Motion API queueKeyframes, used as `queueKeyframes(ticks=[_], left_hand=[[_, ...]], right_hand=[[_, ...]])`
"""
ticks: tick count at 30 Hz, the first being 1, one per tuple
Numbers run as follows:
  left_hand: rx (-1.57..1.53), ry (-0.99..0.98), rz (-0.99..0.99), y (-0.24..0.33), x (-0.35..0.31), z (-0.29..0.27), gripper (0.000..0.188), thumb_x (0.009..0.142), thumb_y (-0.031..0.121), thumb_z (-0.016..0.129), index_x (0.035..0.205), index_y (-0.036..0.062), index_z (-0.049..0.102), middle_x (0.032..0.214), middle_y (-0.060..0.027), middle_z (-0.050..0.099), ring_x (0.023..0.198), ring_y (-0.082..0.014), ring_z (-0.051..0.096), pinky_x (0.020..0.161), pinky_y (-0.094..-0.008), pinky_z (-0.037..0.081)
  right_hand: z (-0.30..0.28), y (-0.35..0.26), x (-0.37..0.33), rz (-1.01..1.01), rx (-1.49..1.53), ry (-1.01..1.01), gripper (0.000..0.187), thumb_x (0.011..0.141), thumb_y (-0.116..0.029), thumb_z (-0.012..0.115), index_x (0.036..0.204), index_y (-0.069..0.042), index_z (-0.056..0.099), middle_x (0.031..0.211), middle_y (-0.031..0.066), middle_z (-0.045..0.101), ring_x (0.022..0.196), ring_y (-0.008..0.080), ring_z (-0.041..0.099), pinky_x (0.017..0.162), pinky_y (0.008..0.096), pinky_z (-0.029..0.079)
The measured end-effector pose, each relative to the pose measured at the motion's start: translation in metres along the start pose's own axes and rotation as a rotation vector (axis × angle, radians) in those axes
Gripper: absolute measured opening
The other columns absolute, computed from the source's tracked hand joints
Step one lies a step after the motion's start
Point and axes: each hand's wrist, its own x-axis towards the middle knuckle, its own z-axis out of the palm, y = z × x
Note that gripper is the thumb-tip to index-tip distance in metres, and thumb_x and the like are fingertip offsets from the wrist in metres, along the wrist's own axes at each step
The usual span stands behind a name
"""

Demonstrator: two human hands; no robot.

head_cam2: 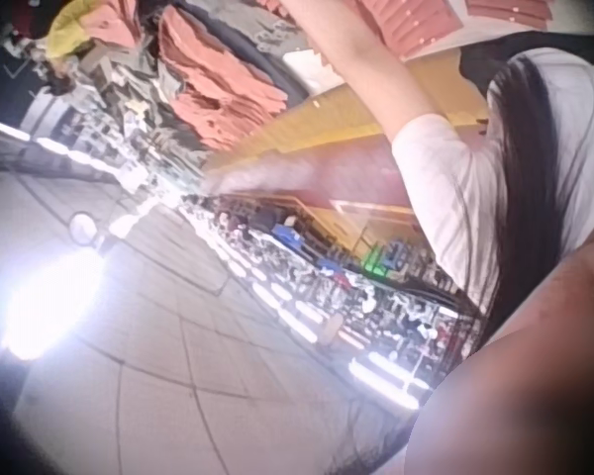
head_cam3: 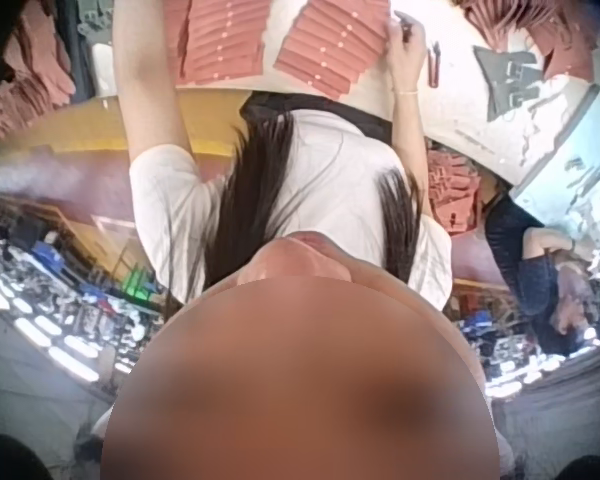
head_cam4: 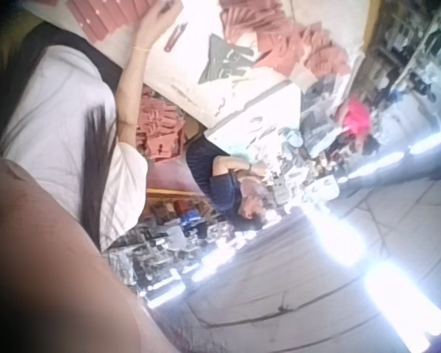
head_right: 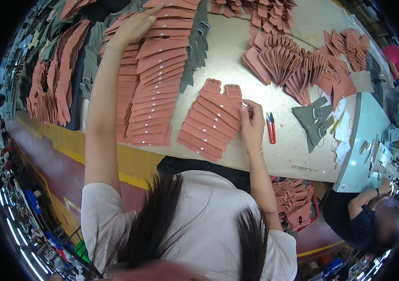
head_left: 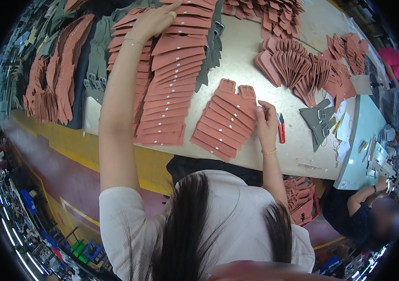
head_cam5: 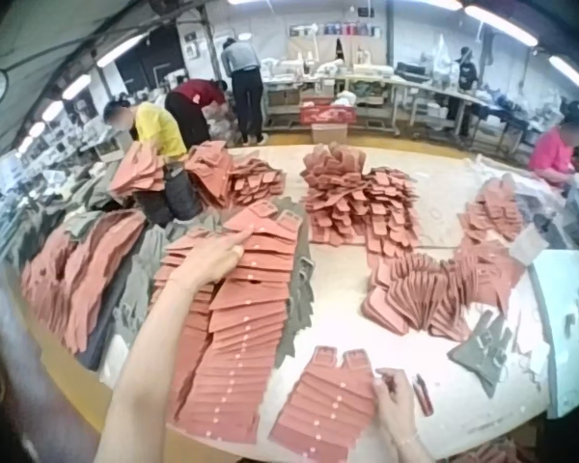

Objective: The person uses a red utility knife to trim the edges of pink leather pieces, then stacks them on the table. The person handles the leather pieces one at a time and places the trimmed pieces into a growing pile.

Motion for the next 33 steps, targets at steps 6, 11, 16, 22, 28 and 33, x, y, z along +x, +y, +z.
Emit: queueKeyframes(ticks=[6,11,16,22,28,33], left_hand=[[0.203,0.038,-0.035,0.011,-0.030,0.014,0.051,0.097,0.026,0.037,0.148,0.0305,0.037,0.121,-0.0182,0.063,0.108,-0.0385,0.059,0.094,-0.0455,0.046],[0.233,0.075,0.041,0.030,-0.074,0.024,0.054,0.093,0.025,0.037,0.146,0.0295,0.039,0.084,-0.0161,0.069,0.073,-0.0350,0.065,0.074,-0.0476,0.052],[0.244,-0.013,-0.053,0.046,-0.112,0.033,0.055,0.094,0.024,0.039,0.148,0.0316,0.034,0.082,-0.0181,0.067,0.073,-0.0364,0.064,0.071,-0.0490,0.051],[0.225,-0.035,-0.099,0.049,-0.140,0.043,0.058,0.092,0.020,0.041,0.148,0.0337,0.034,0.073,-0.0183,0.064,0.066,-0.0370,0.062,0.065,-0.0489,0.049],[0.226,-0.053,-0.142,0.047,-0.161,0.053,0.060,0.089,0.019,0.043,0.147,0.0334,0.037,0.069,-0.0169,0.063,0.063,-0.0363,0.062,0.064,-0.0488,0.050],[0.221,-0.044,-0.152,0.040,-0.178,0.060,0.061,0.087,0.019,0.045,0.146,0.0333,0.039,0.068,-0.0157,0.065,0.062,-0.0352,0.063,0.062,-0.0475,0.052]], right_hand=[[-0.001,0.004,0.001,-0.024,-0.008,-0.010,0.021,0.095,-0.014,0.059,0.112,-0.002,0.061,0.086,0.0002,0.051,0.072,0.0076,0.045,0.065,0.0220,0.040],[-0.002,0.005,-0.002,-0.044,-0.006,-0.004,0.020,0.094,-0.013,0.060,0.110,-0.002,0.063,0.087,0.0011,0.052,0.072,0.0082,0.046,0.066,0.0225,0.041],[-0.002,0.005,-0.005,-0.034,-0.072,-0.007,0.017,0.093,-0.012,0.061,0.107,-0.002,0.065,0.089,0.0024,0.054,0.072,0.0092,0.047,0.066,0.0230,0.041],[-0.004,0.004,-0.008,-0.029,-0.083,-0.017,0.017,0.093,-0.013,0.060,0.106,-0.002,0.065,0.089,0.0024,0.054,0.072,0.0094,0.048,0.065,0.0236,0.042],[-0.005,0.005,-0.013,-0.002,-0.095,-0.032,0.017,0.093,-0.014,0.061,0.105,-0.002,0.066,0.088,0.0018,0.052,0.070,0.0092,0.048,0.064,0.0234,0.042],[-0.002,0.008,-0.013,-0.067,-0.070,-0.010,0.020,0.094,-0.015,0.062,0.109,-0.002,0.064,0.086,0.0003,0.048,0.072,0.0079,0.045,0.064,0.0224,0.040]])
